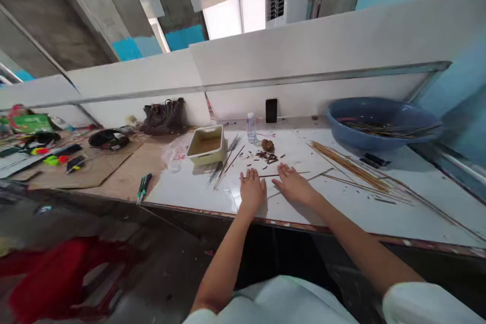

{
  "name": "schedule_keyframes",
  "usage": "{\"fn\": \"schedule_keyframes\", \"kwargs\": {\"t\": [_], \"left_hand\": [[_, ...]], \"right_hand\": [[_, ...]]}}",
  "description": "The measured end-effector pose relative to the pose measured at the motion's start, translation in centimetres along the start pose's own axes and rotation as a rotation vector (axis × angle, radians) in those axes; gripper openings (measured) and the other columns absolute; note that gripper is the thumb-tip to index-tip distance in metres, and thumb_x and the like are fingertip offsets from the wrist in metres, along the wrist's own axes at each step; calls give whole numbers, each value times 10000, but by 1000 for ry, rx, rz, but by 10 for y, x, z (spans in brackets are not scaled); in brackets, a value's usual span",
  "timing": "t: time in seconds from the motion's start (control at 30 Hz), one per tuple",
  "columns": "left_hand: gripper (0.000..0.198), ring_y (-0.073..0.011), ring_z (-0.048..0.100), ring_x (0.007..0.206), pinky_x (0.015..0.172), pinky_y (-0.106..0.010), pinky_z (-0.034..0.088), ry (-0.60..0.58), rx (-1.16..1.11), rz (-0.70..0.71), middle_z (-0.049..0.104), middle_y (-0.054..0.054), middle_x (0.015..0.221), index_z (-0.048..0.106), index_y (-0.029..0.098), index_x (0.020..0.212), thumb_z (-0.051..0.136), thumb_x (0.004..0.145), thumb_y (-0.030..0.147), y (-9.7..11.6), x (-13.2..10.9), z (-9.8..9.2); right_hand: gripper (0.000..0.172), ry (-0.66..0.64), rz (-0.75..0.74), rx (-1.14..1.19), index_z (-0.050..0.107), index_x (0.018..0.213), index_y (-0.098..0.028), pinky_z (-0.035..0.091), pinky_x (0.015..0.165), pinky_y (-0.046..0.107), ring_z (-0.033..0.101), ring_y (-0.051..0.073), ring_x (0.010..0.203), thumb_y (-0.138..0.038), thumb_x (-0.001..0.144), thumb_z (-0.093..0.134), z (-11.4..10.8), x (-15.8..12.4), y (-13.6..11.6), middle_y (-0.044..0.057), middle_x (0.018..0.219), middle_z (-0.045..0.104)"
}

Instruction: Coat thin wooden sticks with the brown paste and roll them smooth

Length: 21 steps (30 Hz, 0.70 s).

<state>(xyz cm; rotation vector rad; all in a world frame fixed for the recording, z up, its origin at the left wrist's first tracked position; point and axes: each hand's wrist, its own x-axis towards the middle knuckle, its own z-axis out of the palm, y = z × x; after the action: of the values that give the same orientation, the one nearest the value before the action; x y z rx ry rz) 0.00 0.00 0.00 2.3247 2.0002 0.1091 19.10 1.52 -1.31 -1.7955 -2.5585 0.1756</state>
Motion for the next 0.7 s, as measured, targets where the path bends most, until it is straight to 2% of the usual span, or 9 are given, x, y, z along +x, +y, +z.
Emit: {"fn": "schedule_keyframes", "kwargs": {"t": [0.2, 0.27, 0.33, 0.43, 0.5, 0.7], "left_hand": [[654, -318, 377, 1705, 1430, -554, 229, 61, 0, 61, 461, -203, 1773, 427, 6, 1723, 317, 1191, 371, -6, -39, 12], [649, -317, 381, 1703, 1429, -549, 236, 53, 1, 79, 458, -192, 1777, 435, 26, 1726, 319, 1193, 379, -8, -44, 13], [642, -321, 380, 1704, 1430, -547, 227, 25, 6, 81, 469, -195, 1770, 451, 32, 1719, 326, 1192, 376, -8, -38, 7], [631, -327, 373, 1707, 1431, -554, 216, -15, 12, 46, 460, -213, 1771, 458, 21, 1711, 347, 1183, 348, -2, -21, -5], [630, -325, 392, 1698, 1433, -552, 206, -19, 14, 25, 471, -225, 1761, 466, 9, 1703, 346, 1182, 342, 1, -18, -7], [656, -313, 412, 1689, 1428, -541, 233, 45, 21, 83, 479, -219, 1756, 451, 5, 1710, 319, 1189, 381, -6, -53, 9]], "right_hand": [[889, 103, -30, 42, 361, 1752, 19, 276, 1408, 554, 335, 370, 1716, -634, 1155, 277, 34, -39, 0, 290, 1802, 364], [855, 107, -74, 37, 394, 1756, -36, 310, 1393, 572, 362, 374, 1705, -633, 1153, 298, 38, -42, 2, 270, 1791, 406], [776, 92, -104, 20, 465, 1738, -102, 317, 1383, 605, 400, 377, 1687, -595, 1165, 291, 32, -33, 6, 243, 1758, 481], [765, 78, -48, 9, 475, 1718, -52, 331, 1378, 573, 410, 369, 1683, -561, 1177, 290, 17, -12, 8, 257, 1746, 496], [780, 83, -33, 6, 462, 1714, -17, 311, 1388, 559, 415, 366, 1680, -559, 1180, 287, 15, -9, 6, 275, 1740, 498], [887, 127, -20, 21, 414, 1735, 4, 313, 1392, 562, 391, 383, 1690, -653, 1154, 278, 42, -45, -4, 292, 1779, 419]]}}
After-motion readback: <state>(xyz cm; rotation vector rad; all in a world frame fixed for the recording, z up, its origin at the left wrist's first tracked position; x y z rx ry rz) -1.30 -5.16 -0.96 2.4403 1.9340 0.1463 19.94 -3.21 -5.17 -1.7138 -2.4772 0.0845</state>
